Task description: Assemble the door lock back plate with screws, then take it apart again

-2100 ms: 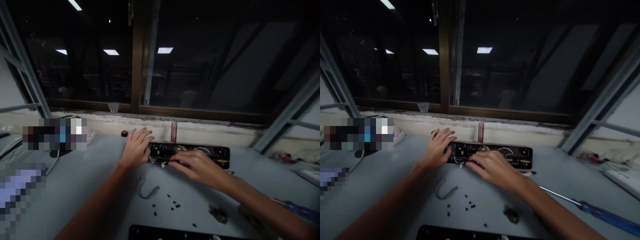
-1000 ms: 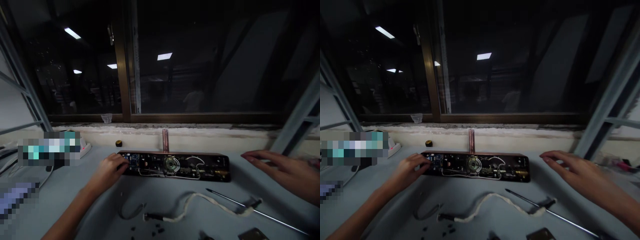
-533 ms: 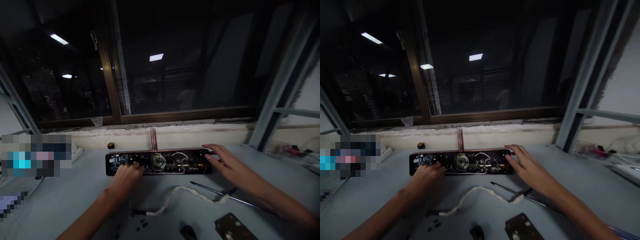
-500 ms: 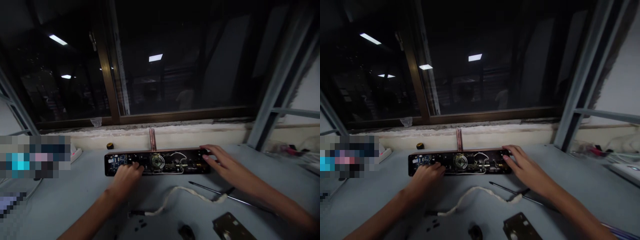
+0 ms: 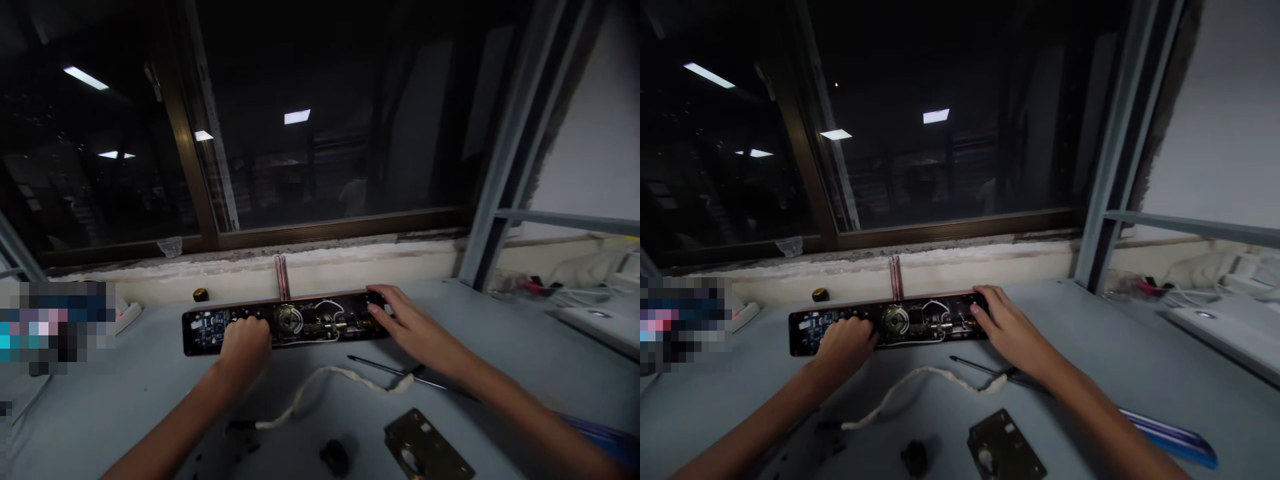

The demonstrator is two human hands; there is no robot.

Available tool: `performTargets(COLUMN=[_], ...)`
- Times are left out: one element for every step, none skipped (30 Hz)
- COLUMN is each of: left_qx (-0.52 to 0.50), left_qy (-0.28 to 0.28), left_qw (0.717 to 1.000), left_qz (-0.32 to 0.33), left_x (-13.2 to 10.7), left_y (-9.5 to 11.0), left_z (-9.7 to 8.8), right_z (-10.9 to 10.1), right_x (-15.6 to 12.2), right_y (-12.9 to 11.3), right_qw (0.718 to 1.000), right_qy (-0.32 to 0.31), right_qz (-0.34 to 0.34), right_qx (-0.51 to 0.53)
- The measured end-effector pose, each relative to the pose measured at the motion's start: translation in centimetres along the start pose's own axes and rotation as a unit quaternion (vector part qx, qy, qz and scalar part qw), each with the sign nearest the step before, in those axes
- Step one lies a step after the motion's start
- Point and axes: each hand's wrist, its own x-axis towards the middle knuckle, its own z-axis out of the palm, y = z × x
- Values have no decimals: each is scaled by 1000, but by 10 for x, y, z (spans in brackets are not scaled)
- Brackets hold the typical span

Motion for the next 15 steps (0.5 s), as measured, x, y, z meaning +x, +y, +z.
performTargets(left_qx=[0, 0, 0, 0, -1, -1, -2, -2, -3, -4, -5, -5, -7, -8, -10], left_qy=[-3, -5, -8, -11, -14, -16, -18, -18, -18, -18, -16, -15, -13, -11, -11], left_qw=[1000, 1000, 1000, 1000, 1000, 1000, 1000, 1000, 1000, 1000, 1000, 1000, 999, 999, 999], left_qz=[-2, -3, -3, -2, 1, 4, 7, 11, 15, 18, 21, 25, 30, 34, 38], left_x=[1, 2, 3, 4, 4, 5, 5, 6, 6, 6, 7, 7, 7, 8, 8], left_y=[1, 1, 1, 1, 0, -1, -2, -3, -3, -4, -5, -5, -5, -5, -6], left_z=[0, 0, 0, 1, 1, 2, 2, 2, 3, 2, 2, 2, 2, 2, 2], right_z=[1, 2, 3, 5, 6, 7, 8, 9, 10, 11, 11, 11, 11, 11, 11], right_x=[0, 0, -1, -1, -1, -2, -3, -3, -4, -5, -5, -6, -6, -6, -6], right_y=[0, 0, 1, 1, 1, 2, 2, 2, 3, 3, 3, 4, 4, 4, 4], right_qw=[1000, 1000, 1000, 1000, 1000, 1000, 1000, 999, 999, 999, 999, 998, 998, 998, 998], right_qy=[0, -2, -4, -7, -10, -15, -19, -24, -30, -34, -39, -43, -47, -50, -52], right_qz=[1, 2, 4, 7, 10, 14, 18, 23, 28, 33, 36, 39, 41, 43, 44], right_qx=[0, 0, 0, 0, 1, 1, 2, 3, 3, 4, 4, 4, 5, 5, 5])
